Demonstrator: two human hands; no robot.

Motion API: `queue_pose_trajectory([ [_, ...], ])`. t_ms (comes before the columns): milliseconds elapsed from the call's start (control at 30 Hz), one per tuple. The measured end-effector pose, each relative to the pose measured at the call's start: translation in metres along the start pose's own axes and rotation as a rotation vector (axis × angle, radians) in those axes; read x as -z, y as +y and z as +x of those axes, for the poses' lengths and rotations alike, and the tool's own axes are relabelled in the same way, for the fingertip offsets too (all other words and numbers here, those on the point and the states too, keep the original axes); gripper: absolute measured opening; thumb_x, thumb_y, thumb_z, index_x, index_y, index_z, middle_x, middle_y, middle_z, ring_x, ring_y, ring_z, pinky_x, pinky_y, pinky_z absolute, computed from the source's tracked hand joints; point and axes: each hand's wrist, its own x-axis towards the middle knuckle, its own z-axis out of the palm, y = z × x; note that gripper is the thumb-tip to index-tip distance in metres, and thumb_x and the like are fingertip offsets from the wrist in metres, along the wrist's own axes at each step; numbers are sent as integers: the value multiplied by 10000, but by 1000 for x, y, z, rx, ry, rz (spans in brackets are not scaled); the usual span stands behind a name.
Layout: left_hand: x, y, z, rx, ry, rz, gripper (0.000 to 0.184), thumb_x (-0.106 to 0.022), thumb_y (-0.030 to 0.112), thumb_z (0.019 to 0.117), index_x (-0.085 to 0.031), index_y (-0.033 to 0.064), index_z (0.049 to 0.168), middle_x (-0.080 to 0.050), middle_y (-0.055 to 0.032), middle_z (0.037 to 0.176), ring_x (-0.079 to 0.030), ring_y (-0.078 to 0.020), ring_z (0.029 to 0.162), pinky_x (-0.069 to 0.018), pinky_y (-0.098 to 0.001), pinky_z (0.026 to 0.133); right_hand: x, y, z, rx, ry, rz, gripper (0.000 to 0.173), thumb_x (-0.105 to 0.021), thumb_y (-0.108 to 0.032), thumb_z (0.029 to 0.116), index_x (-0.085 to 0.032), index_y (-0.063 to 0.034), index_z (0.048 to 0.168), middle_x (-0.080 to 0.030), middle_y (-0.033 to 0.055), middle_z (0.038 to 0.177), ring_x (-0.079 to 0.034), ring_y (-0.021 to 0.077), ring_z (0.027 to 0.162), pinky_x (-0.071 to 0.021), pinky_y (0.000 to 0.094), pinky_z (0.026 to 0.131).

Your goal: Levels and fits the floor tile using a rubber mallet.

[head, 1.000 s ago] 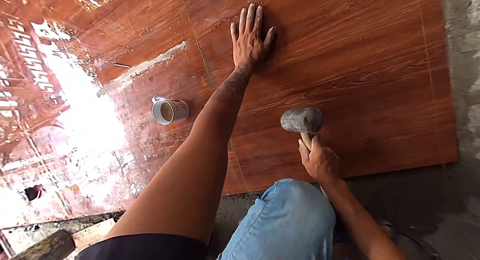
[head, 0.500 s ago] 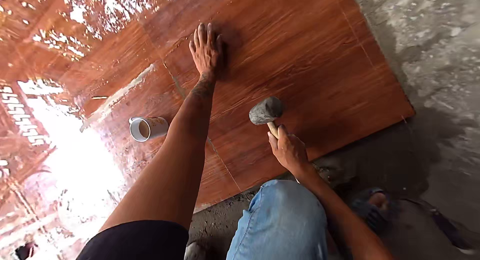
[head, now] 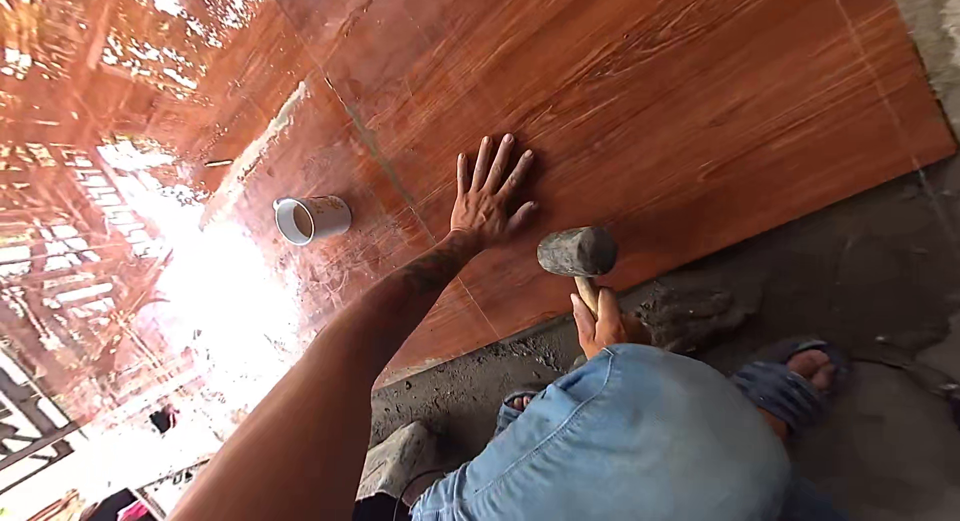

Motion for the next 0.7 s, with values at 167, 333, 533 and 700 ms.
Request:
queue_pose_trajectory([
  [167,0,2,-3,0,-16,8,793,-261,727,967,-208,326,1649,-114,-39,1735,-74,-345,1594,-36,-692,1217,-2,-25,-17,-260,-132,201,465,-605,-227,1040,-573,118,1350,-673,296,1231,-669,307,1175,-461,413,1076],
  [333,-2,2,-1,-3,16,6,784,-262,728,966,-217,338,1645,-127,-39,1733,-77,-341,1594,-26,-686,1220,-26,-19,-19,-196,-134,224,523,-568,-211,1058,-488,169,1409,-640,335,1287,-647,369,1229,-447,420,1110],
  [533,-3,2,-1,-9,18,-11,774,-268,721,969,-213,348,1645,-126,-36,1734,-66,-340,1595,-18,-678,1221,-35,4,-23,41,108,118,509,-584,-301,1025,-618,142,1273,-742,276,1033,-751,394,949,-576,519,891],
  [700,-1,5,-1,-12,-1,-16,774,-260,719,973,-188,350,1649,-96,-26,1738,-50,-333,1598,-23,-687,1220,-12,2,-15,-46,94,32,570,-508,-445,1047,-633,56,1291,-758,202,927,-755,366,845,-581,557,780],
])
